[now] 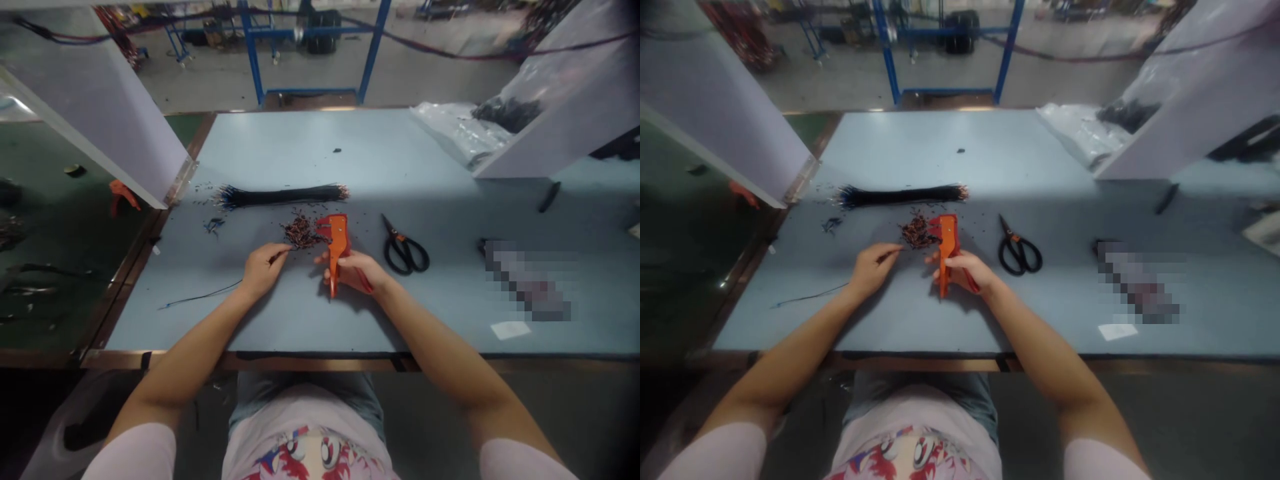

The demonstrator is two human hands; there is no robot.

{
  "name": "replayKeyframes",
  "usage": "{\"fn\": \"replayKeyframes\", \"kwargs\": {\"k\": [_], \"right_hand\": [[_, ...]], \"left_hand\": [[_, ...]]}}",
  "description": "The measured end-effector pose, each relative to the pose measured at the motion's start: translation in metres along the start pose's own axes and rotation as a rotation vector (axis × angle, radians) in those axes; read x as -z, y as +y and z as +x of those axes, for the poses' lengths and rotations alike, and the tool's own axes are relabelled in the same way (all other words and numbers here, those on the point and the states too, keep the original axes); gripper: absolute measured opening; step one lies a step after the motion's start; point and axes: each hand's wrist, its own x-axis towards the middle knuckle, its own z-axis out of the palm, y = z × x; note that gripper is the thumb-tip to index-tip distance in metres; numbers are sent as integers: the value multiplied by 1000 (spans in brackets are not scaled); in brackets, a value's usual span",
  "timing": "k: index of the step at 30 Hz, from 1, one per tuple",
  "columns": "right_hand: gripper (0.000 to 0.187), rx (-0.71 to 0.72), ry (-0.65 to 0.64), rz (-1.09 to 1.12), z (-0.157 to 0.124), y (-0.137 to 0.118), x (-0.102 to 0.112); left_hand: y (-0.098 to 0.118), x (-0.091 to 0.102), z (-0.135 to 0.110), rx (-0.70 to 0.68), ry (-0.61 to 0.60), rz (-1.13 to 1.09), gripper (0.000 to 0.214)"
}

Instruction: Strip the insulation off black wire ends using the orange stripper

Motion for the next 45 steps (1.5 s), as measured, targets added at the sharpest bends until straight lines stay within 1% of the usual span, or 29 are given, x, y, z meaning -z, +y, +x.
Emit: {"fn": "replayKeyframes", "kwargs": {"k": [3,5,7,8,10,12,16,18,21,23,25,28,30,33,36,38,42,45], "right_hand": [[29,-73,-56,10,-6,5,-7],[33,-99,-83,-4,-8,10,-14],[37,-114,-74,-8,-10,14,-21],[37,-118,-63,-14,-11,17,-23],[38,-132,-33,-49,-13,19,-25],[41,-125,3,-81,-14,19,-25],[47,-110,21,-142,-17,17,-26],[44,-109,5,-196,-19,17,-28],[39,-69,-39,-235,-22,20,-30],[41,-62,-55,-238,-22,22,-31],[43,-90,-35,-227,-21,23,-31],[38,-120,40,-179,-19,23,-31],[34,-127,64,-153,-17,21,-31],[34,-91,103,-134,-16,16,-33],[35,-14,141,-112,-17,13,-35],[36,15,105,-91,-18,12,-35],[39,0,-12,-40,-21,11,-33],[43,-41,-17,-46,-22,9,-33]], "left_hand": [[2,1,0,77,67,-55,23],[6,-1,-3,141,99,-97,22],[10,-4,-6,187,110,-160,19],[12,-6,-7,193,110,-193,17],[13,-8,-9,161,87,-240,18],[12,-8,-9,147,113,-213,17],[11,-4,-9,150,153,-165,18],[12,-1,-9,167,165,-147,20],[12,3,-8,213,191,-137,21],[12,5,-7,239,204,-151,20],[12,7,-5,250,214,-160,19],[14,8,-5,236,215,-158,16],[16,8,-5,214,198,-178,16],[17,7,-6,178,179,-189,15],[17,7,-8,144,179,-160,14],[16,7,-7,130,180,-140,14],[16,10,-5,113,199,-140,16],[15,12,-4,95,187,-117,16]]}}
